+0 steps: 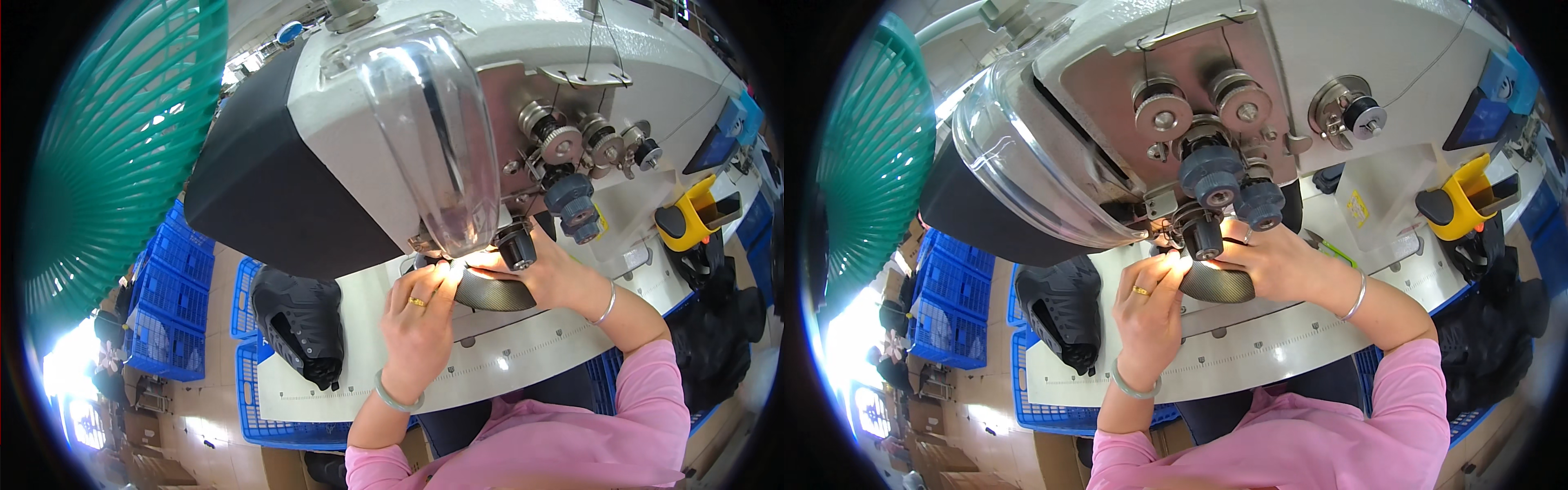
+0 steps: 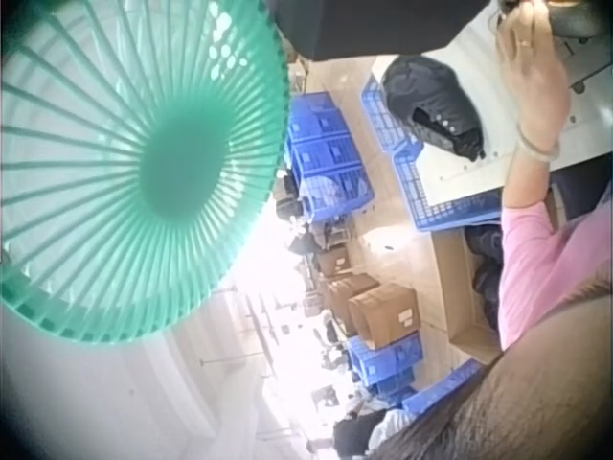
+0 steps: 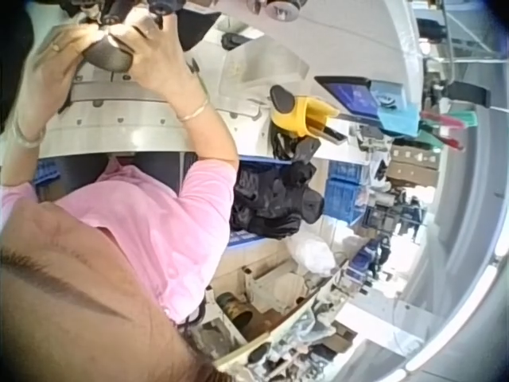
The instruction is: The recorder uses an industrial sewing machine to stitch together components of black shoe uppers.
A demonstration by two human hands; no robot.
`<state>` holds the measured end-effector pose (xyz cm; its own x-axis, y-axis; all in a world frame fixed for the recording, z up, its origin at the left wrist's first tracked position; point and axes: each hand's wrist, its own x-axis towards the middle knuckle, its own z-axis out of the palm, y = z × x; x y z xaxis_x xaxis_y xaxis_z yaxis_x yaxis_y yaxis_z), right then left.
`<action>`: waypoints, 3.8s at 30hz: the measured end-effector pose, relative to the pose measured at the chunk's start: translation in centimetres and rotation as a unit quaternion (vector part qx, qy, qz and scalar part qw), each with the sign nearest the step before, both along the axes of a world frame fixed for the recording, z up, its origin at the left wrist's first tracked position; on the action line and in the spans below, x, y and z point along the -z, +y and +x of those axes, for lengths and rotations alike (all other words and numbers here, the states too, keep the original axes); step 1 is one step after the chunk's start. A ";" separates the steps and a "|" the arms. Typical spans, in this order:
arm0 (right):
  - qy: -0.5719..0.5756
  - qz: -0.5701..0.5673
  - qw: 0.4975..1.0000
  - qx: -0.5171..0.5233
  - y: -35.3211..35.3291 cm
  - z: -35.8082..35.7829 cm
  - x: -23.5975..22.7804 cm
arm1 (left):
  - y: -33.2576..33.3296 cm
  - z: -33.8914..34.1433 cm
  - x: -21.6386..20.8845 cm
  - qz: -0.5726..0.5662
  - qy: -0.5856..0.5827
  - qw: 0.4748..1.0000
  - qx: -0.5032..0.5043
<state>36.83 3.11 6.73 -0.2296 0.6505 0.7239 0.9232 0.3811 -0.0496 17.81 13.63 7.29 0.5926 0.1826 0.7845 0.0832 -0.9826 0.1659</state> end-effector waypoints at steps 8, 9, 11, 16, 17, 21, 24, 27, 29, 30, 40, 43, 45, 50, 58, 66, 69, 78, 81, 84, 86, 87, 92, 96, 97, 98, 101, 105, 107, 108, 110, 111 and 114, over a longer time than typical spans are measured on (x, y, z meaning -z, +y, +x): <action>-0.018 0.010 1.000 -0.005 0.0 0.0 -0.1 | -0.3 -0.2 -0.6 -0.033 0.041 0.999 -0.013; -0.031 0.018 0.999 0.001 -0.1 -0.2 -0.2 | -0.2 -0.2 -0.6 -0.035 0.046 0.998 -0.014; -0.046 0.027 0.999 0.007 -0.2 -0.6 0.0 | 0.0 -0.2 -0.7 -0.036 0.050 0.998 -0.016; -0.070 0.050 0.995 0.053 -0.3 -1.4 0.5 | 0.5 -0.3 -0.7 0.075 0.025 0.997 -0.011; -0.071 0.049 0.995 0.053 -0.3 -1.4 0.4 | 0.5 -0.3 -0.7 0.074 0.025 0.997 -0.011; -0.079 0.051 0.994 0.054 -0.2 -1.4 0.4 | 0.8 -0.1 -0.5 -0.094 -0.013 0.995 -0.003; -0.114 0.061 0.990 0.064 -0.2 -1.6 0.2 | 0.5 0.4 0.2 -0.214 -0.029 0.976 -0.033; -0.056 0.035 0.996 0.065 -0.3 -2.0 0.2 | -1.0 0.9 0.6 -0.030 -0.058 0.997 -0.041; 0.002 0.020 0.998 0.061 -0.4 -2.1 0.3 | -1.0 0.5 0.6 -0.018 -0.037 0.998 -0.046; 0.015 0.016 0.998 0.059 -0.4 -2.1 0.3 | -1.0 0.4 0.6 -0.006 -0.016 0.999 -0.051; 0.017 -0.012 0.997 0.070 -0.8 -2.2 1.6 | -1.4 -0.1 0.1 -0.031 0.008 0.998 -0.055; 0.006 -0.011 0.997 0.075 -0.7 -2.3 1.6 | -1.1 -0.2 -0.2 -0.041 0.014 0.998 -0.043; -0.006 0.005 0.997 0.081 -0.7 -2.6 1.7 | -1.2 -0.2 -0.2 -0.036 0.031 0.998 -0.047; 0.027 0.014 0.994 0.101 -0.9 -3.5 1.4 | -0.4 -0.1 -0.6 0.018 0.048 0.998 -0.036; 0.026 0.051 0.988 0.141 -0.1 -4.9 1.9 | 0.4 -0.4 -1.1 0.032 0.022 0.999 -0.012; 0.063 0.072 0.988 0.124 0.2 -4.8 1.4 | -0.8 1.4 -0.5 -0.090 -0.056 0.991 -0.076; 0.058 0.039 0.991 0.116 -0.4 -4.5 1.8 | -1.1 0.8 0.4 -0.029 -0.032 0.997 -0.065; 0.093 0.023 0.991 0.095 -1.2 -4.4 2.4 | -0.5 0.0 -0.6 0.041 0.033 0.998 -0.030; 0.080 0.027 0.991 0.106 -1.1 -4.6 2.4 | -0.1 -0.3 -0.8 0.044 0.041 0.998 -0.016; 0.071 0.028 0.991 0.110 -1.0 -4.7 2.8 | 0.2 0.0 -1.3 0.073 0.029 0.997 -0.016; 0.074 0.030 0.991 0.110 -0.9 -4.8 2.7 | 0.3 0.0 -1.6 0.069 0.035 0.997 -0.014; 0.060 0.040 0.991 0.113 -0.8 -4.9 2.5 | 0.4 0.0 -1.8 0.064 0.043 0.997 -0.012; 0.095 0.052 0.987 0.123 -0.8 -5.3 2.3 | 0.5 -0.2 -2.2 0.063 0.072 0.995 -0.012; 0.079 0.058 0.987 0.127 -0.5 -5.3 2.4 | 0.5 -0.3 -2.3 0.061 0.084 0.995 -0.016; 0.063 0.055 0.988 0.133 -0.4 -5.4 2.4 | 0.6 -0.4 -2.3 0.060 0.083 0.995 -0.015; 0.063 0.054 0.988 0.134 -0.4 -5.4 2.2 | 0.7 -0.4 -2.4 0.050 0.079 0.996 -0.007; 0.103 0.016 0.985 0.134 -0.1 -5.3 1.4 | 1.1 -0.3 -2.4 0.006 0.054 0.999 0.005; 0.114 0.023 0.988 0.105 0.3 -4.9 0.8 | 1.3 0.5 -1.1 -0.183 -0.035 0.983 -0.002; 0.118 -0.004 0.987 0.110 0.0 -4.9 0.4 | 0.1 1.5 -0.7 -0.141 -0.054 0.988 -0.040; 0.118 -0.004 0.987 0.111 0.0 -4.8 0.5 | -0.3 2.0 -0.6 -0.097 -0.074 0.989 -0.077; 0.098 0.012 0.992 0.079 -0.1 -4.2 0.7 | -0.4 1.6 -0.4 -0.086 -0.063 0.992 -0.069; 0.099 0.012 0.992 0.078 -0.3 -4.1 0.6 | -0.1 1.2 -0.4 -0.057 -0.032 0.997 -0.049; 0.100 -0.020 0.992 0.075 -1.1 -4.3 0.4 | 0.4 -0.3 -0.5 -0.023 0.018 0.999 -0.022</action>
<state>32.50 2.04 6.32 0.0183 0.6961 0.7178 0.9396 0.2334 -0.2502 17.50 14.06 7.79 0.6102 0.2447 0.7535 0.1329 -0.9692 0.2072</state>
